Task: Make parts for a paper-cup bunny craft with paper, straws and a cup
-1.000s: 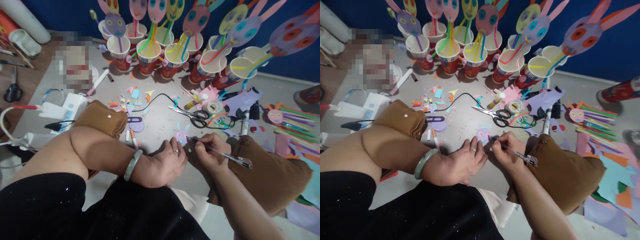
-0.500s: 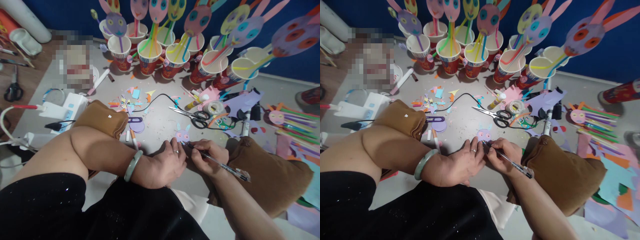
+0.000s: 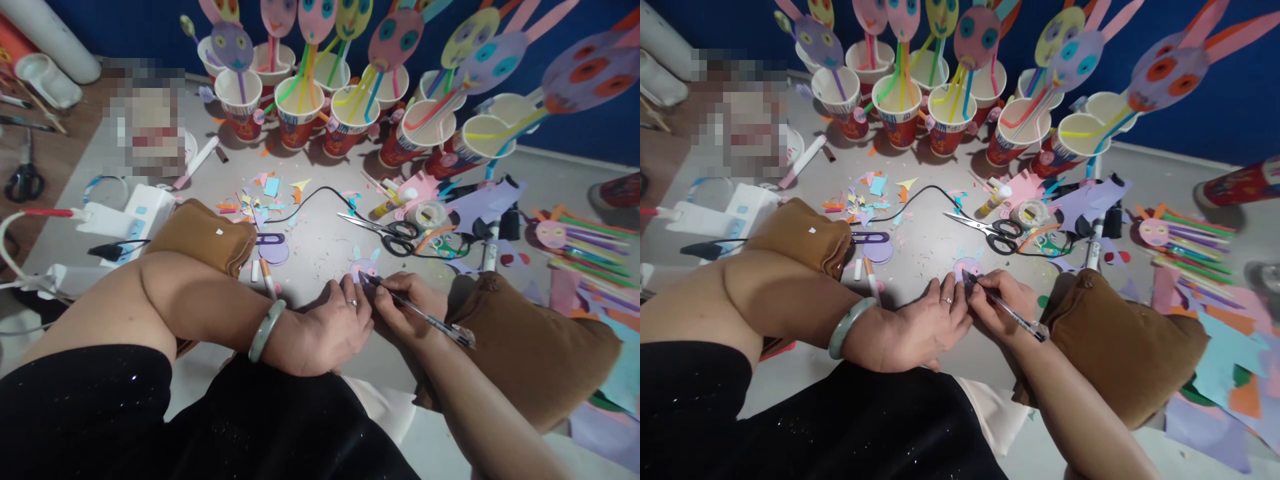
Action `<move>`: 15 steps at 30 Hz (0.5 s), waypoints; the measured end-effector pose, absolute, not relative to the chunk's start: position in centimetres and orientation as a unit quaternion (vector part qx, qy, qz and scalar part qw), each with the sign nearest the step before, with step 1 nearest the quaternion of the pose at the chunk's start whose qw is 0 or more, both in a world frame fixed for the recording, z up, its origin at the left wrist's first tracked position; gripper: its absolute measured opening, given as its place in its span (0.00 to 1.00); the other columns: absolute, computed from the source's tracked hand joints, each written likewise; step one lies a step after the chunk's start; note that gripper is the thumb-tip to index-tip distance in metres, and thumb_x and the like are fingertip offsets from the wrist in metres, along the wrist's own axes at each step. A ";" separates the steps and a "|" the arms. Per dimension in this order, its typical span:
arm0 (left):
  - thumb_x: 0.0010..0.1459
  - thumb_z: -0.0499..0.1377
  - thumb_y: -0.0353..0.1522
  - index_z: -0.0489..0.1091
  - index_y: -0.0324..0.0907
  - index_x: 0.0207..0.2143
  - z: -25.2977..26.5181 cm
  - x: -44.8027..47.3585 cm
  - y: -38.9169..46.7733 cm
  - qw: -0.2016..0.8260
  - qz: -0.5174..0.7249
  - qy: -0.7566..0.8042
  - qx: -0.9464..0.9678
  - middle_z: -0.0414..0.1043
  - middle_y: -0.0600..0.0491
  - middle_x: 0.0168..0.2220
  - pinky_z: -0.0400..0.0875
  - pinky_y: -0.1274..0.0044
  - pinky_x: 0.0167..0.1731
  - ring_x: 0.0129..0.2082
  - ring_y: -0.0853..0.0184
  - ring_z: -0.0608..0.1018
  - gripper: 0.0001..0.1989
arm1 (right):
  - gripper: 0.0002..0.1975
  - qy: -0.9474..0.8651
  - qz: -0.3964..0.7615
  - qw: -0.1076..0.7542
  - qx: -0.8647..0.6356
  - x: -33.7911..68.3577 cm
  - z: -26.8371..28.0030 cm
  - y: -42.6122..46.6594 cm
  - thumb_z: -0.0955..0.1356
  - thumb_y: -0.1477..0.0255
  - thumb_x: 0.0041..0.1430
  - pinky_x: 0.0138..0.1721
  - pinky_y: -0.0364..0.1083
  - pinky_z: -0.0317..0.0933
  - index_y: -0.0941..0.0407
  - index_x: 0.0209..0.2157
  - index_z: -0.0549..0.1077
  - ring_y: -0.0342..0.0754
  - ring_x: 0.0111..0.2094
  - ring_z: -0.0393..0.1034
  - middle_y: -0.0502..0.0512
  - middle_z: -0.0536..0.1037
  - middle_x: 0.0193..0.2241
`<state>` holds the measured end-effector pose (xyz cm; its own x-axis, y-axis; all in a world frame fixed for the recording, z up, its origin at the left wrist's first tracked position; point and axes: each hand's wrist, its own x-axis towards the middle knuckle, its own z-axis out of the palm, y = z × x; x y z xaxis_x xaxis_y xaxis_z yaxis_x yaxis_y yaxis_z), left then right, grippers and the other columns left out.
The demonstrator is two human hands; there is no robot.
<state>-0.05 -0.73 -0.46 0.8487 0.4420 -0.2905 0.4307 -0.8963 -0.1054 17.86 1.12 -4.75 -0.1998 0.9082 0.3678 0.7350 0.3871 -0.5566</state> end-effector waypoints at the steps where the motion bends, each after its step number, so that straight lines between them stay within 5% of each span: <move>1: 0.49 0.59 0.59 0.59 0.30 0.64 -0.4 -0.1 -0.7 0.018 0.155 -0.225 -0.962 0.57 0.25 0.64 0.68 0.52 0.52 0.62 0.34 0.64 0.51 | 0.03 -0.763 0.128 0.336 -0.537 17.9 -4.8 1.1 0.68 0.69 0.56 0.23 0.43 0.66 0.52 0.30 0.69 0.44 0.21 0.73 0.51 0.79 0.25; 15: 0.49 0.59 0.58 0.58 0.29 0.64 -0.5 -0.1 -0.6 0.018 0.150 -0.222 -0.963 0.57 0.25 0.63 0.68 0.51 0.53 0.62 0.33 0.64 0.52 | 0.03 -0.755 0.148 0.327 -0.549 17.7 -4.7 1.1 0.68 0.68 0.56 0.24 0.44 0.68 0.52 0.30 0.70 0.46 0.22 0.74 0.51 0.79 0.25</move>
<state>-0.09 -0.65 -0.50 0.8560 0.4335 -0.2817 0.4226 -0.9006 -0.1017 17.73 1.15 -4.71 -0.1825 0.9255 0.3319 0.7319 0.3533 -0.5827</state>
